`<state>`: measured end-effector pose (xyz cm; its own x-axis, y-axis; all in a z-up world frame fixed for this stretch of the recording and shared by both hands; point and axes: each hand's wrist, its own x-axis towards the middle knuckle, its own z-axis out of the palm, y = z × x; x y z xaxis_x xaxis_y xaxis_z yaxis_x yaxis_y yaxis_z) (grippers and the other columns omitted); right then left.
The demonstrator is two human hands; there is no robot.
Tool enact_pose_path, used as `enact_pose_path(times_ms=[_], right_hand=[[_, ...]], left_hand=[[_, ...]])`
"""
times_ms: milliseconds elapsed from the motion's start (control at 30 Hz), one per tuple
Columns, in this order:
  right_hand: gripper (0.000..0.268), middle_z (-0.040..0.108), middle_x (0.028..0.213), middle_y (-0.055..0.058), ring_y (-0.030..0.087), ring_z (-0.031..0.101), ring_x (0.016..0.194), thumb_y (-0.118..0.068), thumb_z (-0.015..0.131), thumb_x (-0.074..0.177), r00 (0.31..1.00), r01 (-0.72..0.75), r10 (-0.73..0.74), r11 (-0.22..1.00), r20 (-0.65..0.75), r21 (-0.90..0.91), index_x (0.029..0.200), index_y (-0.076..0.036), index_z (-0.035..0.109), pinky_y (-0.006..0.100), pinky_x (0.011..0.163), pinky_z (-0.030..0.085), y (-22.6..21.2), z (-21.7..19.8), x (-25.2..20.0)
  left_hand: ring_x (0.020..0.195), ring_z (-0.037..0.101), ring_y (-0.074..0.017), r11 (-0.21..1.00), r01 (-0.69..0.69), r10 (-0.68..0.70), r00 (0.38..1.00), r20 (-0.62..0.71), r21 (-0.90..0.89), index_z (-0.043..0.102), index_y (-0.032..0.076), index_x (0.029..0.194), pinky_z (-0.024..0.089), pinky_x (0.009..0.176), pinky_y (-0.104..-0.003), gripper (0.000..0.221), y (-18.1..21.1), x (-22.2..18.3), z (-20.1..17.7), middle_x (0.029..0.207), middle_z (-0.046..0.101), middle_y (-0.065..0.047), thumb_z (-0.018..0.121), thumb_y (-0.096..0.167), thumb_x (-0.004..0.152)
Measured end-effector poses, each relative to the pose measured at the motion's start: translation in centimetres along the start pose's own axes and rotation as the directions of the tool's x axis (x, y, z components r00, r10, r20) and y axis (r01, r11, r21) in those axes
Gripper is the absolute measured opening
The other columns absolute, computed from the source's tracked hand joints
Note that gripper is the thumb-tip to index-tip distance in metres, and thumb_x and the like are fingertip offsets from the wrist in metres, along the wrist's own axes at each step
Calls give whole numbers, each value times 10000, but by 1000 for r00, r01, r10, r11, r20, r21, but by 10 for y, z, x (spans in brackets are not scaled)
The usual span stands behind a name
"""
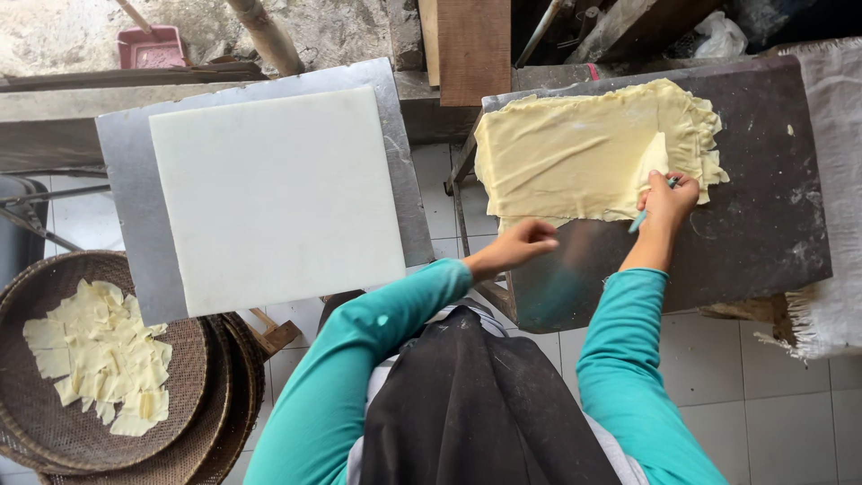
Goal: The person repeatedly takes thin sheets of dough, places them on a white cutting board, and cuts them into smaller rectangular pieces using a knife. The cut pieces are then transferred into a woven basket. The process is repeated with multiple sheets of dough.
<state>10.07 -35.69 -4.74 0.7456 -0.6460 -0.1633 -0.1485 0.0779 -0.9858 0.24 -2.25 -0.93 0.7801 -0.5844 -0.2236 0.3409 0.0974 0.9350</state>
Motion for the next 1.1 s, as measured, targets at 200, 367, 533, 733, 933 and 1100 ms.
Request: enact_pose_path(times_ms=[200,367,533,733,933,1100], right_hand=[[162,485,688,-17,98,461,500,-79,749,962,877,-437,350,867,330,240,920,-94,593,275,433,366,-27,66,-46],[133,526,747,6,113,440,536,-54,715,988,796,-489,163,740,583,462,987,-73,583,274,490,365,-122,117,-124],[162,581,848,1,75,409,540,-34,684,1015,578,-632,28,648,815,426,1116,-98,574,234,505,345,-228,163,-206],[81,572,794,-28,32,384,527,-63,640,1074,373,-676,-85,657,924,333,1132,-54,584,191,500,336,-276,196,-277],[64,561,800,-35,33,382,510,-107,661,1132,265,-676,-128,682,956,279,1120,-73,608,192,490,335,-278,280,-286],[104,595,902,52,63,415,550,-78,691,1118,400,-550,-121,761,909,343,1129,-21,605,210,483,335,-249,366,-268]], left_hand=[[1281,532,-215,607,381,-318,921,225,-697,423,40,1499,430,1092,-419,847,-46,53,49,1417,539,-94,631,609,908],[1395,439,-281,175,252,-153,962,227,-952,259,-50,1547,373,1124,-516,1355,-39,41,29,1583,360,-199,367,1010,709],[1359,483,-358,5,-16,47,999,-15,-1000,296,-121,1500,420,1111,-532,1368,-18,42,-12,1514,399,-283,368,1013,740],[1260,601,-271,39,-494,35,870,-492,-869,504,23,1466,495,1129,-445,492,-37,59,-89,1403,595,-154,517,416,1169],[1086,680,-291,-12,-785,-212,607,-766,-619,602,45,1243,590,918,-436,303,-37,-2,-270,1183,691,-126,572,207,989],[1049,677,-172,431,-900,-30,59,-998,-66,562,64,1305,590,881,-329,315,33,-142,-407,1214,659,-71,663,98,1009]])
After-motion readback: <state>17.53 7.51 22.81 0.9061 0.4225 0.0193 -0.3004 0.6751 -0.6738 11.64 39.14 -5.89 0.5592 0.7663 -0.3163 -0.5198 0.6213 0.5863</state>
